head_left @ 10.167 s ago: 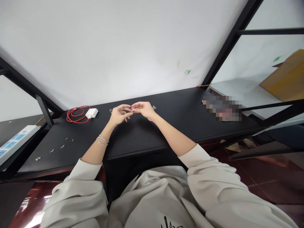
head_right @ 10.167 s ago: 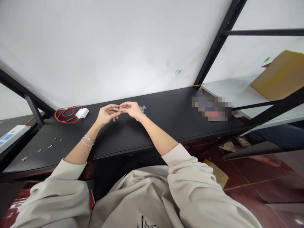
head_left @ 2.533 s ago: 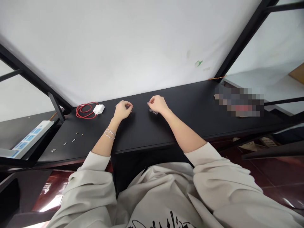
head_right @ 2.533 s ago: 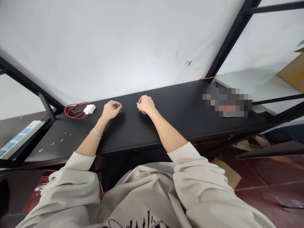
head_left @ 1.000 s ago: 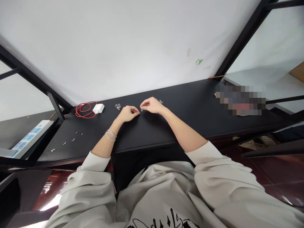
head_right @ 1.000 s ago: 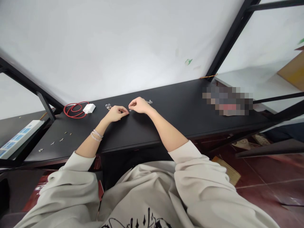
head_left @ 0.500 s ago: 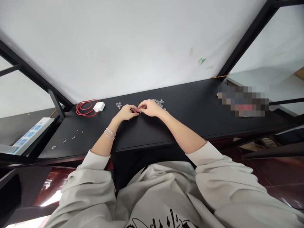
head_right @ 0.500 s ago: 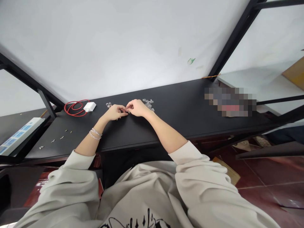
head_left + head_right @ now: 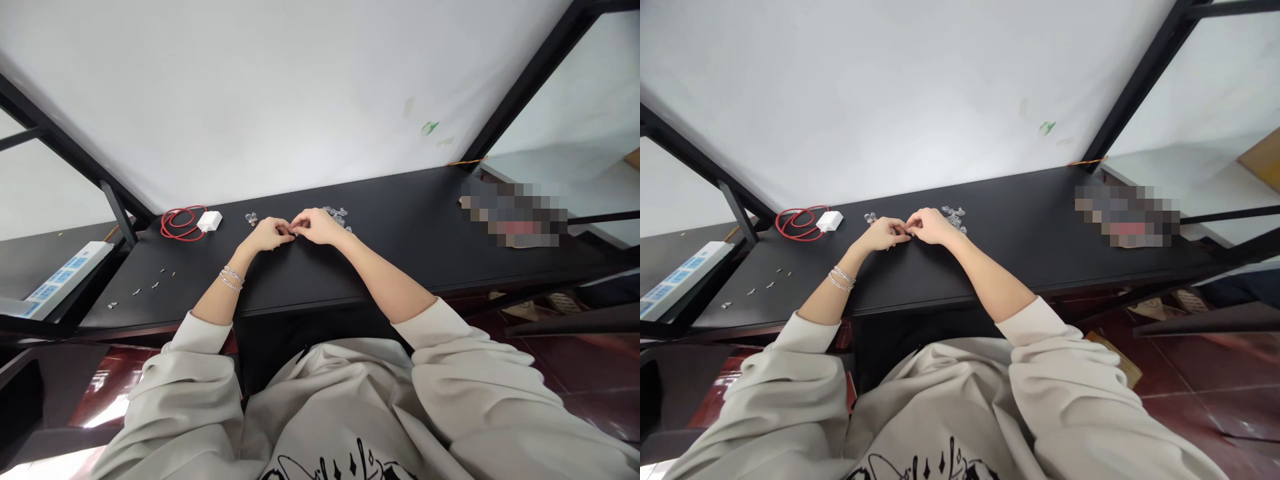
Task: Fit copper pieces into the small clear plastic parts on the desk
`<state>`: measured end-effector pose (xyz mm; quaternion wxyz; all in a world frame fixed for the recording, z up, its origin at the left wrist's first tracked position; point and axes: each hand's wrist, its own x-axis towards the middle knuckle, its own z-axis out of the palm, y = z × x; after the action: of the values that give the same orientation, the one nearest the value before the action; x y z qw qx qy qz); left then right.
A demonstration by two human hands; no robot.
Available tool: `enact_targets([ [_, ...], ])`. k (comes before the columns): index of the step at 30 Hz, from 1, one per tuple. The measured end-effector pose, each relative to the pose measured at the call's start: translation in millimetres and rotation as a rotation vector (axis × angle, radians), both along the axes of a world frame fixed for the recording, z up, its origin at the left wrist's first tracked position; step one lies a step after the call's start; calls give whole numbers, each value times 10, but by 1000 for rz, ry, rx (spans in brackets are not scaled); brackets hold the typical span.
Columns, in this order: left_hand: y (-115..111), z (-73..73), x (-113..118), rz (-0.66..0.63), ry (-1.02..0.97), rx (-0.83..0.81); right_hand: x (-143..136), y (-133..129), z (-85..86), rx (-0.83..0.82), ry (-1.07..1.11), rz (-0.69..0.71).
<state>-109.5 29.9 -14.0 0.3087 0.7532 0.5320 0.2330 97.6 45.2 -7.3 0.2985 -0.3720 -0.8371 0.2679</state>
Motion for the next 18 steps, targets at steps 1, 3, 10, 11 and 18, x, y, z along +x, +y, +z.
enact_targets([
  [1,3,-3,-3,-1,3,-1,0,0,-1,2,-3,0],
  [3,8,-8,-7,1,7,-11,1,6,-10,11,-10,3],
  [10,-4,-1,0,2,0,-15,-4,40,-56,46,-33,11],
  [11,-8,2,2,4,-2,-15,-4,42,-60,51,-32,12],
  [18,-31,30,20,10,-4,-31,-13,51,-88,26,-5,13],
])
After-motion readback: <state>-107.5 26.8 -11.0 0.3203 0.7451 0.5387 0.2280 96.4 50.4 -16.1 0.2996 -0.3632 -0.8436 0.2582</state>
